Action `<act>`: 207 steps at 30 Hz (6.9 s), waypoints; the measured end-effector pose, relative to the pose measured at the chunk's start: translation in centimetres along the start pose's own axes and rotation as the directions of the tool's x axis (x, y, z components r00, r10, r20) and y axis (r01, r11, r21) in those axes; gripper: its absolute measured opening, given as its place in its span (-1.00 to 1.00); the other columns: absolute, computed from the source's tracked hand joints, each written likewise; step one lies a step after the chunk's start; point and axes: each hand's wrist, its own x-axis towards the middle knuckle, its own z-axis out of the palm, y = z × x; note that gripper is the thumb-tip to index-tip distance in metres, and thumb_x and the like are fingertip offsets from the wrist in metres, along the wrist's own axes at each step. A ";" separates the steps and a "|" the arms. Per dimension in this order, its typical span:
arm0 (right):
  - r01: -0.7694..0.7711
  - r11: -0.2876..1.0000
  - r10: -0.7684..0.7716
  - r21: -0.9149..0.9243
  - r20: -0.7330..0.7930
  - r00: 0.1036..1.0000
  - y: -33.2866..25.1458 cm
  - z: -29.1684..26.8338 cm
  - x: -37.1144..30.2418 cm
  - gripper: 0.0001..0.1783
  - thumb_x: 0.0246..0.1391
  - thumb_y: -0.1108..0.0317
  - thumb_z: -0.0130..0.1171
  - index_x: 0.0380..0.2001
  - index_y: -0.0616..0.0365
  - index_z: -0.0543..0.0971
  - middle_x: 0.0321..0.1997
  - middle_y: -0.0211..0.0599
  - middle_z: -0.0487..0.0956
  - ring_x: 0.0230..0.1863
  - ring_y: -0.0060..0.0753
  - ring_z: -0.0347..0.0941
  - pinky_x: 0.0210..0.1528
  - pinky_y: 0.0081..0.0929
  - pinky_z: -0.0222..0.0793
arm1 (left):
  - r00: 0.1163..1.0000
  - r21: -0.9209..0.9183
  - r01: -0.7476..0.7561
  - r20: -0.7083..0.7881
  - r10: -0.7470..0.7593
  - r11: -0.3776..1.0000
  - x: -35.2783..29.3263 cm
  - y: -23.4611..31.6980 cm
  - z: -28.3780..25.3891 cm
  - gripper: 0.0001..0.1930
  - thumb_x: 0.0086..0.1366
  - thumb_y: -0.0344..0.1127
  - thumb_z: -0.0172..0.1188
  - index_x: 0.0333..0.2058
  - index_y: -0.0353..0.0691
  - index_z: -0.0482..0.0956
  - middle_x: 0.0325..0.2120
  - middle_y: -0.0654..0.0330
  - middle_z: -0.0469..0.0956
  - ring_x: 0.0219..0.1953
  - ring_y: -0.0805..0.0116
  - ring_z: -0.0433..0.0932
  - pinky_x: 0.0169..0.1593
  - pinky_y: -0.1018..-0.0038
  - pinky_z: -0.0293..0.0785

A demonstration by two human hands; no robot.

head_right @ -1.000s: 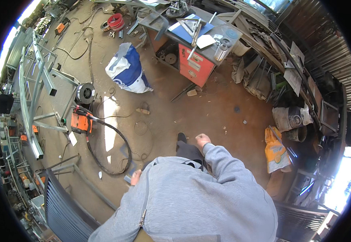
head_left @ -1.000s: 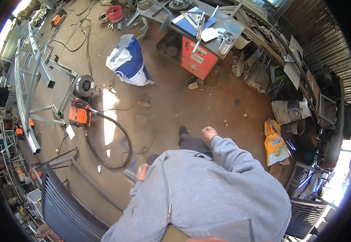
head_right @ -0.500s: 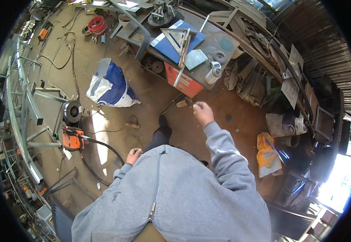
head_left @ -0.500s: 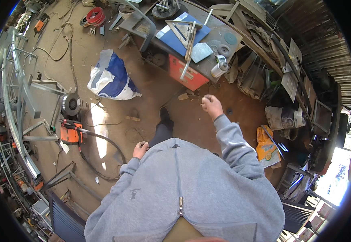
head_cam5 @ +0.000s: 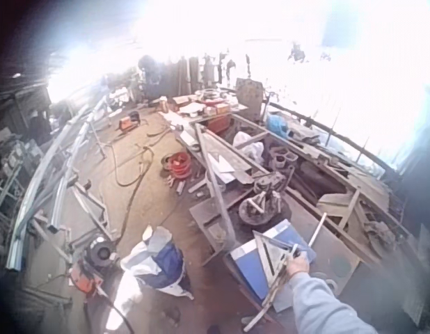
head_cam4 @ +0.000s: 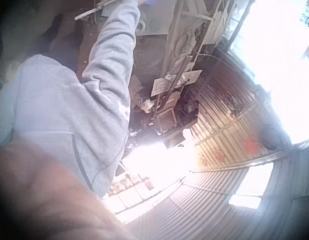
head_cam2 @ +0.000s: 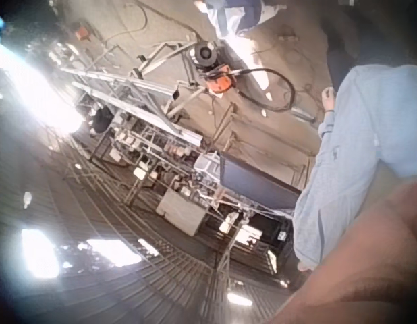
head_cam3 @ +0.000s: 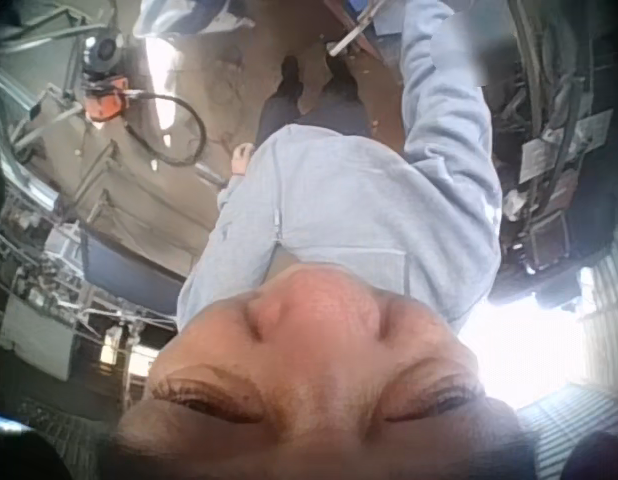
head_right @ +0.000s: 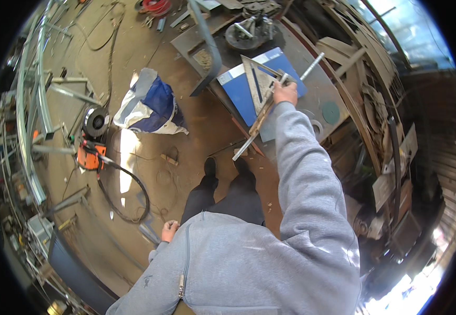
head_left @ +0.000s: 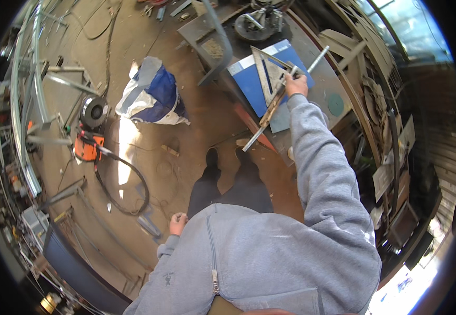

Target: The person marks a large curved metal panel with a set square and marker, then uses a hammer to tap and align the panel's edges. The person handles the panel, set square, marker, and hammer while working in a workshop.

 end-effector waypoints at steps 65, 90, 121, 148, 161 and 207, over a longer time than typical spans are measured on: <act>0.292 0.914 -0.063 0.281 0.811 -0.581 -37.4 22.1 -102.6 -0.61 0.41 0.19 0.24 0.15 0.20 0.57 -0.42 -0.52 0.51 -0.50 -0.73 0.32 -0.53 -0.67 0.20 | 0.451 -0.176 -0.339 -0.892 -0.005 0.924 -10.6 -4.0 -52.8 -0.66 0.37 -0.25 0.35 0.02 -0.31 0.65 -0.25 -0.11 0.69 -0.24 0.13 0.73 -0.13 0.35 0.62; 0.523 0.527 -0.169 0.669 0.686 -0.708 -65.0 42.2 -128.9 -0.69 0.14 0.45 0.46 -0.09 0.22 0.58 -0.35 -0.32 0.62 -0.38 -0.59 0.53 -0.35 -0.52 0.44 | 0.703 -0.638 -0.473 -0.689 -0.176 0.608 3.6 -7.7 -99.1 -0.58 0.35 -0.37 0.41 0.10 -0.39 0.52 -0.16 0.27 0.59 -0.15 0.56 0.51 -0.07 0.55 0.46; 0.554 0.274 0.404 0.786 0.429 -0.808 -65.6 56.0 -136.3 -0.57 0.18 0.05 0.38 -0.12 0.18 0.57 -0.52 -0.05 0.65 -0.46 0.07 0.66 -0.42 -0.08 0.54 | 0.148 -0.215 0.092 -0.963 -0.227 0.972 12.3 -2.9 -101.4 -0.25 -0.04 -0.08 0.66 0.11 -0.15 0.50 0.17 0.07 0.43 0.27 -0.04 0.35 0.33 0.03 0.21; 0.623 0.306 0.520 0.720 0.422 -0.743 -70.1 57.8 -138.8 -0.48 0.22 0.24 0.37 0.16 0.24 0.50 0.01 0.01 0.61 -0.20 -0.08 0.65 -0.19 -0.26 0.55 | 0.228 -0.386 0.190 -0.877 -0.423 0.903 13.2 0.0 -99.6 0.10 -0.05 0.15 0.57 0.40 -0.31 0.32 0.43 -0.23 0.16 0.52 -0.34 0.04 0.49 -0.32 -0.16; 0.197 0.297 0.552 0.934 0.001 -0.834 -74.9 59.2 -142.3 -0.55 0.04 0.45 0.41 0.04 0.21 0.62 -0.21 -0.24 0.61 -0.24 -0.16 0.59 -0.16 -0.29 0.53 | 0.254 -0.194 -0.069 -0.952 -0.171 0.979 10.2 3.7 -101.9 -0.22 0.02 -0.05 0.58 0.19 -0.28 0.55 -0.03 0.05 0.60 -0.05 0.09 0.65 -0.03 0.21 0.59; 0.321 0.707 0.054 0.631 0.403 -0.913 -63.2 59.2 -140.0 -0.46 0.13 0.47 0.51 0.10 0.15 0.44 0.01 -0.23 0.60 -0.08 -0.51 0.58 -0.07 -0.54 0.52 | -0.006 -0.433 0.237 -0.896 -0.444 0.870 11.9 -6.4 -99.5 -0.67 0.34 -0.15 0.36 0.01 -0.12 0.74 0.00 0.15 0.62 0.32 0.01 0.44 0.50 -0.07 -0.02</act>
